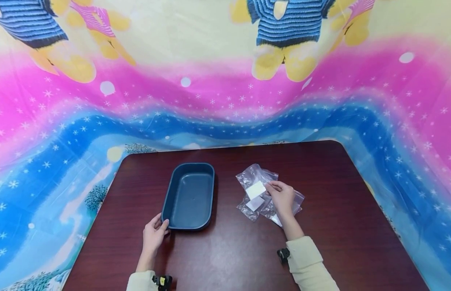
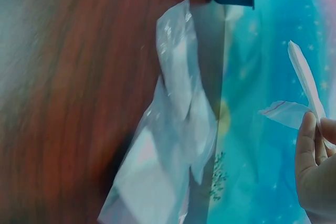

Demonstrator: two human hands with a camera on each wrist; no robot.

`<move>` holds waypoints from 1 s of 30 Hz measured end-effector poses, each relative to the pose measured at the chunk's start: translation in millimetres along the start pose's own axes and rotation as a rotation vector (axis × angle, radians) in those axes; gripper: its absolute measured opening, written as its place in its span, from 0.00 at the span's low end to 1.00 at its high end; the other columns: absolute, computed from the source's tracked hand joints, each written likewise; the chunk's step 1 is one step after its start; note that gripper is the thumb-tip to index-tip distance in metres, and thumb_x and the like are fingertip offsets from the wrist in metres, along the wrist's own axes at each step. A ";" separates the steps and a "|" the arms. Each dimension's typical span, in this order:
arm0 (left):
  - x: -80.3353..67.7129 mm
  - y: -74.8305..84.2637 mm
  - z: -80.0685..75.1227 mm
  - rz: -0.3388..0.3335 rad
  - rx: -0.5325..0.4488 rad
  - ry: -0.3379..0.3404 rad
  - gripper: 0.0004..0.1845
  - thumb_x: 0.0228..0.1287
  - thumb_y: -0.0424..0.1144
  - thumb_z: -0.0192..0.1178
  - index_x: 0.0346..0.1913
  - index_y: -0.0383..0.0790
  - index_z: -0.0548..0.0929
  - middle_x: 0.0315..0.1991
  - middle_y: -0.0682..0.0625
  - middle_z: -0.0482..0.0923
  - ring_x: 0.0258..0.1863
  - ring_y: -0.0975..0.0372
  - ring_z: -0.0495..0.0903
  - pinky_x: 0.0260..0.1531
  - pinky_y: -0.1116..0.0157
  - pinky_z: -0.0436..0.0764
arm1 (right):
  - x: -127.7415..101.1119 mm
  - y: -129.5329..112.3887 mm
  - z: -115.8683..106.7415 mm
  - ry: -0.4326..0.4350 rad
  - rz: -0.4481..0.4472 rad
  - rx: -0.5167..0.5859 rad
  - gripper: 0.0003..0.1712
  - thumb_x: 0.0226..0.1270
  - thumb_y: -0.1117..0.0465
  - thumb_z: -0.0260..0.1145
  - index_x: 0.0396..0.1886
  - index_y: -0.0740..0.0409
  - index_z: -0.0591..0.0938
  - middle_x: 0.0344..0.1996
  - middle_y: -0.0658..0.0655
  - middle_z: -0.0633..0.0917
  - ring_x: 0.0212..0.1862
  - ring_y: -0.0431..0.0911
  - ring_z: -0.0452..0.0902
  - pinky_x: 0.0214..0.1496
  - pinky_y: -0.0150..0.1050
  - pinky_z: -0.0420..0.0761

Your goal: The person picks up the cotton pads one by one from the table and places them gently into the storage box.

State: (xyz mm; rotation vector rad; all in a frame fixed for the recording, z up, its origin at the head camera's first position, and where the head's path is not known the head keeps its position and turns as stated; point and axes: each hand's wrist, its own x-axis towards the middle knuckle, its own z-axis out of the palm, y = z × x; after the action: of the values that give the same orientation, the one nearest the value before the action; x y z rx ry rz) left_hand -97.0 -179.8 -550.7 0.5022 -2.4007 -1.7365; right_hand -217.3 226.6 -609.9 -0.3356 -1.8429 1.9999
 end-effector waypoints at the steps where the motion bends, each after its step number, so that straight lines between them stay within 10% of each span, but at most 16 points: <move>1: 0.2 0.0 0.0 -0.003 0.000 -0.001 0.20 0.62 0.28 0.55 0.57 0.24 0.71 0.47 0.30 0.75 0.42 0.47 0.78 0.34 0.60 0.83 | 0.2 0.5 2.8 -0.006 -0.012 0.009 0.11 0.45 0.67 0.74 0.29 0.67 0.83 0.20 0.56 0.85 0.20 0.44 0.81 0.22 0.36 0.82; 5: 0.9 -0.7 0.1 -0.011 0.001 -0.001 0.20 0.62 0.28 0.55 0.57 0.24 0.71 0.47 0.30 0.76 0.43 0.47 0.78 0.34 0.61 0.83 | 0.0 3.3 16.1 -0.045 -0.042 0.040 0.11 0.45 0.66 0.74 0.29 0.67 0.83 0.21 0.58 0.85 0.21 0.45 0.81 0.24 0.38 0.82; 12: 0.9 -1.1 -0.1 0.000 0.001 0.003 0.20 0.62 0.29 0.55 0.56 0.23 0.71 0.47 0.29 0.75 0.43 0.46 0.78 0.34 0.61 0.83 | -37.8 -69.2 52.9 -0.211 -0.013 0.158 0.08 0.51 0.71 0.69 0.32 0.71 0.83 0.23 0.57 0.85 0.23 0.40 0.81 0.26 0.32 0.82; 19: -0.6 -1.4 -0.4 0.001 -0.001 0.011 0.20 0.62 0.28 0.55 0.56 0.24 0.71 0.48 0.30 0.75 0.45 0.45 0.77 0.36 0.60 0.83 | -69.3 -111.9 95.2 -0.184 0.079 0.079 0.11 0.49 0.78 0.66 0.34 0.83 0.77 0.22 0.62 0.84 0.20 0.40 0.78 0.25 0.34 0.82; 25: -2.0 -1.4 -0.4 -0.002 0.003 0.023 0.20 0.61 0.29 0.55 0.56 0.25 0.71 0.47 0.31 0.76 0.44 0.46 0.78 0.35 0.61 0.83 | -93.7 -114.2 124.6 -0.240 0.162 0.037 0.12 0.49 0.76 0.67 0.34 0.80 0.79 0.22 0.62 0.84 0.18 0.39 0.77 0.19 0.28 0.79; 30: -2.9 0.2 1.0 -0.002 0.000 0.032 0.20 0.61 0.29 0.56 0.56 0.25 0.72 0.46 0.30 0.76 0.43 0.46 0.78 0.34 0.62 0.83 | -110.2 -108.3 142.6 -0.331 0.031 0.002 0.08 0.49 0.75 0.67 0.30 0.76 0.82 0.23 0.63 0.84 0.21 0.39 0.78 0.25 0.41 0.83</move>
State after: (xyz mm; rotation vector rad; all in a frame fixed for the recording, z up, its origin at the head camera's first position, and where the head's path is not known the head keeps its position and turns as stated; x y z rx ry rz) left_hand -94.6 -177.8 -550.6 0.5288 -2.3794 -1.7165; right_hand -167.2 55.8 -498.1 -0.0313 -2.0381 2.1837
